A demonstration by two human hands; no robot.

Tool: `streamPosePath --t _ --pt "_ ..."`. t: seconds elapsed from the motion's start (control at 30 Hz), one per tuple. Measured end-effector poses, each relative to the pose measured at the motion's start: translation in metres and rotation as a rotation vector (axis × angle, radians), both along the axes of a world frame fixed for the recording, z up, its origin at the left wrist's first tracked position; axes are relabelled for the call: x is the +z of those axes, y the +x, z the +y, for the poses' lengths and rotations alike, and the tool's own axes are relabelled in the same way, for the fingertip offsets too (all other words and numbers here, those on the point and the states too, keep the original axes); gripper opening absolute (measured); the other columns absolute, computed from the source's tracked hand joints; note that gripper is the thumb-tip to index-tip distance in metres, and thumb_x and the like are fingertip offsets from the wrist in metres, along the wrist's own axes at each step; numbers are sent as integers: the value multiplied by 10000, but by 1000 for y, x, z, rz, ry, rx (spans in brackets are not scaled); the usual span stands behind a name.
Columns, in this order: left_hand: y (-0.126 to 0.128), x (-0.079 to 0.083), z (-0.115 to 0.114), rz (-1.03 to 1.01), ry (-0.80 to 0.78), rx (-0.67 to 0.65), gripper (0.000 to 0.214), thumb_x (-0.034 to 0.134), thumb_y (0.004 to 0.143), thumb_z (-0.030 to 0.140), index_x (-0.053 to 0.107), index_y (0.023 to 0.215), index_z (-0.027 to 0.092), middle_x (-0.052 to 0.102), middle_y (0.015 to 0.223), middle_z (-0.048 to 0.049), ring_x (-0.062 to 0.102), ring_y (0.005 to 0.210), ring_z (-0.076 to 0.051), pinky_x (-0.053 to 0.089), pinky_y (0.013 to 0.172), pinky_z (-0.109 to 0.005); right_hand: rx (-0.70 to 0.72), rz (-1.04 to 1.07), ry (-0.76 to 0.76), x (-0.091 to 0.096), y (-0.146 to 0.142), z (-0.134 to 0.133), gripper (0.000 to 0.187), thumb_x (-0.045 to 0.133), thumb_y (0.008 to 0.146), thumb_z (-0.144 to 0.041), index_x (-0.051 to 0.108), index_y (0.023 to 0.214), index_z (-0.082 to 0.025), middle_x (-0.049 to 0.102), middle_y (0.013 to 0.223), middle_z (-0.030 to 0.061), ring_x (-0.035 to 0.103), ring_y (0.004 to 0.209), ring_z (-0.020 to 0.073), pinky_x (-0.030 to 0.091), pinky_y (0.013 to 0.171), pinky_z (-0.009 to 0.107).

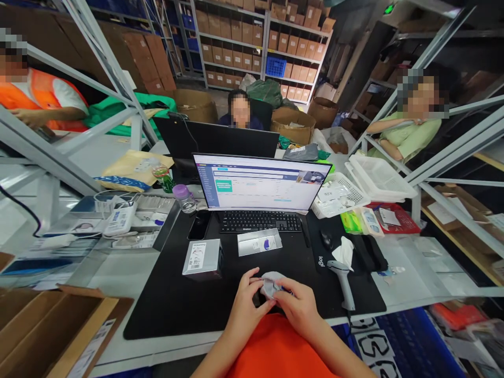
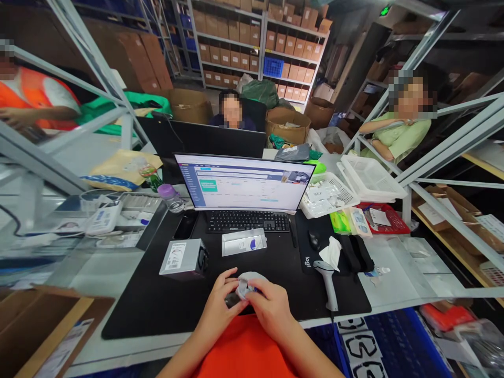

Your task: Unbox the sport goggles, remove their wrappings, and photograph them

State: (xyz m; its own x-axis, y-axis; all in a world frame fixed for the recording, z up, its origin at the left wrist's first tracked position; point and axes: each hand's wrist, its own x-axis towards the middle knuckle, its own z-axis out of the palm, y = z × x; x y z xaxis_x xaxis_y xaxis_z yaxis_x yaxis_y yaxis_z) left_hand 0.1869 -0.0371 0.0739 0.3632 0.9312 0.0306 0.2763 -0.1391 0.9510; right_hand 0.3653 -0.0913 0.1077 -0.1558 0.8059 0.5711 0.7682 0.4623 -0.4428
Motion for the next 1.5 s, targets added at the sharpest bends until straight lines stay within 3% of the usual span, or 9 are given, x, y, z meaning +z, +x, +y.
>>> streamPosePath --t 0.2,0.47,0.6,0.8,0.93,1.1,1.23,1.37,1.5 --pt "0 11 -2 -115 103 71 144 653 746 134 730 830 222 637 1156 -97 667 1029 -240 559 915 -391 137 -122 46 12 -4 1 203 527 958 -97 698 987 -203 793 910 23 701 663 151 488 563 255" --pt "-12 2 2 -22 292 222 123 657 733 107 696 760 221 654 971 -48 660 906 -207 574 765 -302 173 -62 -344 10 8 1 288 527 969 -119 713 1141 -254 782 1112 19 748 886 187 555 781 274" --pt "-11 -5 0 -12 330 184 101 663 788 145 718 818 225 652 990 -53 667 930 -210 574 815 -317 108 -25 -526 10 6 1 371 521 943 -119 678 1247 -262 767 1054 52 724 906 198 536 790 270" --pt "-7 -3 -4 -3 206 -8 165 600 831 128 729 874 222 641 1048 -67 682 894 -188 567 808 -305 212 -54 -570 10 7 -4 510 446 902 -69 664 1301 -299 754 899 38 694 751 170 480 679 232" --pt "-3 0 -4 47 111 -139 242 572 767 37 714 843 218 664 965 -52 665 902 -192 542 804 -292 129 -36 -611 1 9 -7 530 494 893 -101 601 1375 -294 769 885 34 702 716 174 479 668 232" --pt "0 -7 -3 32 46 -196 268 600 710 4 717 837 210 671 962 -56 664 907 -198 531 802 -292 -44 57 -584 -7 12 -9 364 644 823 -125 710 1161 -242 748 783 4 674 651 158 477 647 230" --pt "1 -11 -2 12 32 -224 268 619 722 22 724 874 216 678 985 -61 663 938 -207 532 830 -311 -8 -48 -472 -4 14 -7 277 752 787 -187 751 1046 -282 732 1048 48 672 884 210 499 739 286" --pt "2 -11 -2 -9 13 -262 251 628 737 43 716 881 229 681 978 -52 650 952 -206 526 862 -326 108 6 -417 -2 18 -2 101 669 904 -208 749 930 -264 740 1092 45 644 997 219 493 875 350" --pt "3 -12 -3 -40 -29 -245 448 627 713 52 665 1119 239 645 1129 -73 655 943 -193 537 894 -356 97 176 -466 -9 19 1 184 537 979 -214 702 897 -218 754 915 47 676 880 190 510 830 314"
